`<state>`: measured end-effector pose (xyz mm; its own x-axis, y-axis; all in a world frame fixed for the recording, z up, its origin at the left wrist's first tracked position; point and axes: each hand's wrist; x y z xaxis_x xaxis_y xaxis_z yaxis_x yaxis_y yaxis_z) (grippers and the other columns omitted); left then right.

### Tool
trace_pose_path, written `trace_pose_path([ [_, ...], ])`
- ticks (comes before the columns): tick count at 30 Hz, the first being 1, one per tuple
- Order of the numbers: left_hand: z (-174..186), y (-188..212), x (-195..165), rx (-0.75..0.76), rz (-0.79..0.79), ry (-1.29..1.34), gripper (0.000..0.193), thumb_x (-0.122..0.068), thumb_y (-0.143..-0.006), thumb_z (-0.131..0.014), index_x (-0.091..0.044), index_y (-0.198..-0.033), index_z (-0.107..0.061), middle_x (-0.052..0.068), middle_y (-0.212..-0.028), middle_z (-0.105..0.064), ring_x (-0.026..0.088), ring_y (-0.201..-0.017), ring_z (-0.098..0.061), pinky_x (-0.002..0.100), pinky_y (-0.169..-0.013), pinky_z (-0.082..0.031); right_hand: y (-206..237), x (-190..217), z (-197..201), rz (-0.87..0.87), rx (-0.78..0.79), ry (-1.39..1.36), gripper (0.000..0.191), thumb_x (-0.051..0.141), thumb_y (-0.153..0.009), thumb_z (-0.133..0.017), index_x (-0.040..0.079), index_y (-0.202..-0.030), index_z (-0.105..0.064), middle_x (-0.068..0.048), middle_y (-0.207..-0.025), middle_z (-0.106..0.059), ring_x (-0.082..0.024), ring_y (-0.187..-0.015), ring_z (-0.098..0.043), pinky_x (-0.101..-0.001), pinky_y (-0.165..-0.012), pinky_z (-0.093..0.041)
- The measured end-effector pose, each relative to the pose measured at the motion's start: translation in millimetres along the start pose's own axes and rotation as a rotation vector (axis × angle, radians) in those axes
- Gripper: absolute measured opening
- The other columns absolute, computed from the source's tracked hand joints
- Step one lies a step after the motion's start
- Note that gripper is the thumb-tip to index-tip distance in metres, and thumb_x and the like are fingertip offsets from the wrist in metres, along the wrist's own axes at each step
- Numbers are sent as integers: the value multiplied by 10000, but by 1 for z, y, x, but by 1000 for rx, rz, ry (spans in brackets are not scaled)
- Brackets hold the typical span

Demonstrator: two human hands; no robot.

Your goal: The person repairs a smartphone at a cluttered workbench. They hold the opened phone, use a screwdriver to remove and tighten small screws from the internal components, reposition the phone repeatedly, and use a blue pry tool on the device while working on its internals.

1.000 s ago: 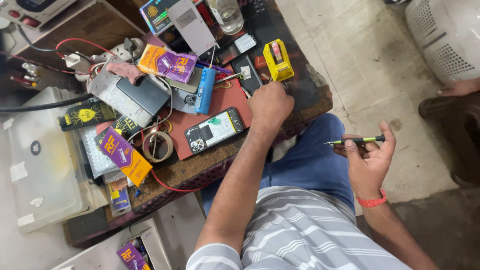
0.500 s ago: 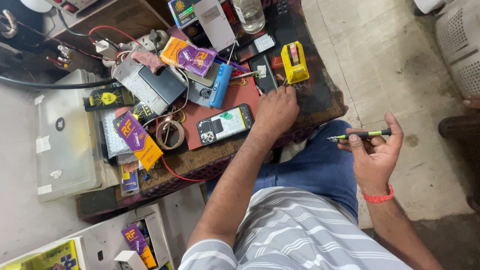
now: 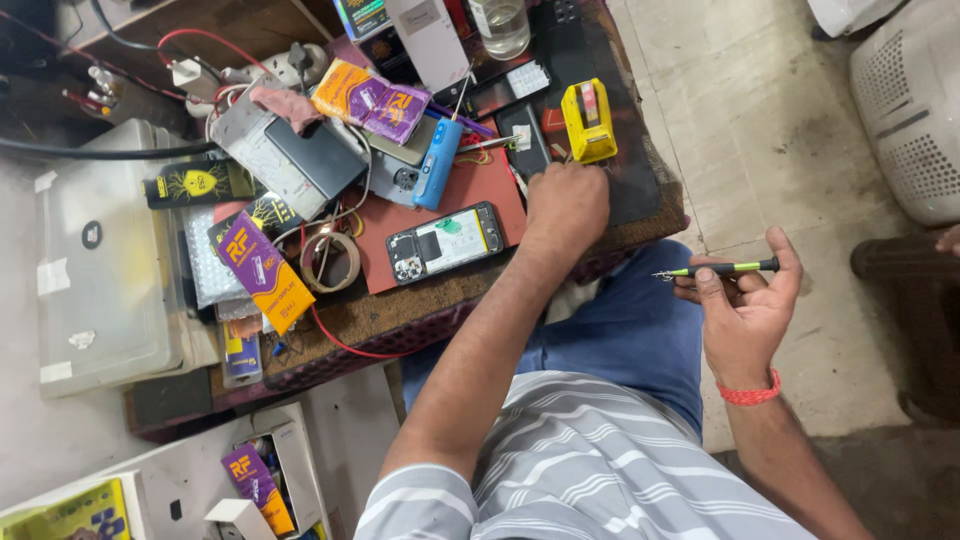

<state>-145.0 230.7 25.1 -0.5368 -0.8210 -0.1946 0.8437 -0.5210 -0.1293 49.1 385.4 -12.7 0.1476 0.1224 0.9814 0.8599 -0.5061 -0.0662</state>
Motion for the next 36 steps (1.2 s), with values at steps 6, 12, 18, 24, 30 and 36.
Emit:
trace_pose_path([
  [6,-14,11,10,-142,-6,-109,165,-178,-866,-593,-60,-877,-707,121,-851,-726,285,-788,-723,457,-628,-575,7,-8,-1,17,41,-51,701,-114,-1181,-602,64,-1665,-127,-249,-1189,-690,-259,-941,-727,-413,-875,-660],
  [12,-25,8,32,-175,8,-101,180,-221,-873,-570,-82,-853,-683,110,-807,-718,273,-741,-716,447,-614,-565,7,-12,-15,9,88,-61,731,-132,-1172,-578,90,-1693,-116,-230,-1158,-671,-272,-932,-731,-411,-881,-659],
  [18,-12,11,47,-109,-30,41,185,-179,-903,-546,-55,-867,-679,150,-810,-736,312,-753,-736,496,-640,-575,5,-6,-43,34,66,-76,728,-140,-1180,-592,126,-1678,-132,-227,-1173,-675,-262,-933,-725,-402,-852,-653],
  [24,21,20,68,-167,2,369,229,-230,-873,-573,-28,-821,-666,181,-734,-726,411,-726,-706,556,-645,-524,-4,24,-75,-119,-45,-320,733,-74,-1122,-601,127,-1650,-134,-222,-1197,-664,-262,-975,-732,-428,-832,-667],
  [30,23,110,82,-57,295,1666,200,-231,-1143,-569,-45,-1127,-641,31,-911,-599,102,-736,-522,253,-612,-432,-3,59,-142,-126,117,-377,967,-118,-1021,-643,177,-1676,5,-150,-1206,-626,-269,-978,-731,-435,-847,-680],
  [36,31,183,101,-220,589,2303,122,-161,-1046,-644,-61,-1115,-634,33,-953,-684,97,-760,-634,220,-594,-488,37,51,-206,175,294,92,1124,-150,-1055,-723,222,-1697,121,-161,-1162,-607,-178,-929,-652,-306,-884,-643],
])
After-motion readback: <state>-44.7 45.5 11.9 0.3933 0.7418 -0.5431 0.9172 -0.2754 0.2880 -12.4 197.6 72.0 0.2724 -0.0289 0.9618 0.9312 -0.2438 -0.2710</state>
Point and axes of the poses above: each hand's wrist, its own y-axis away from the middle knuckle, its own z-axis out of the back of the hand, x = y × z
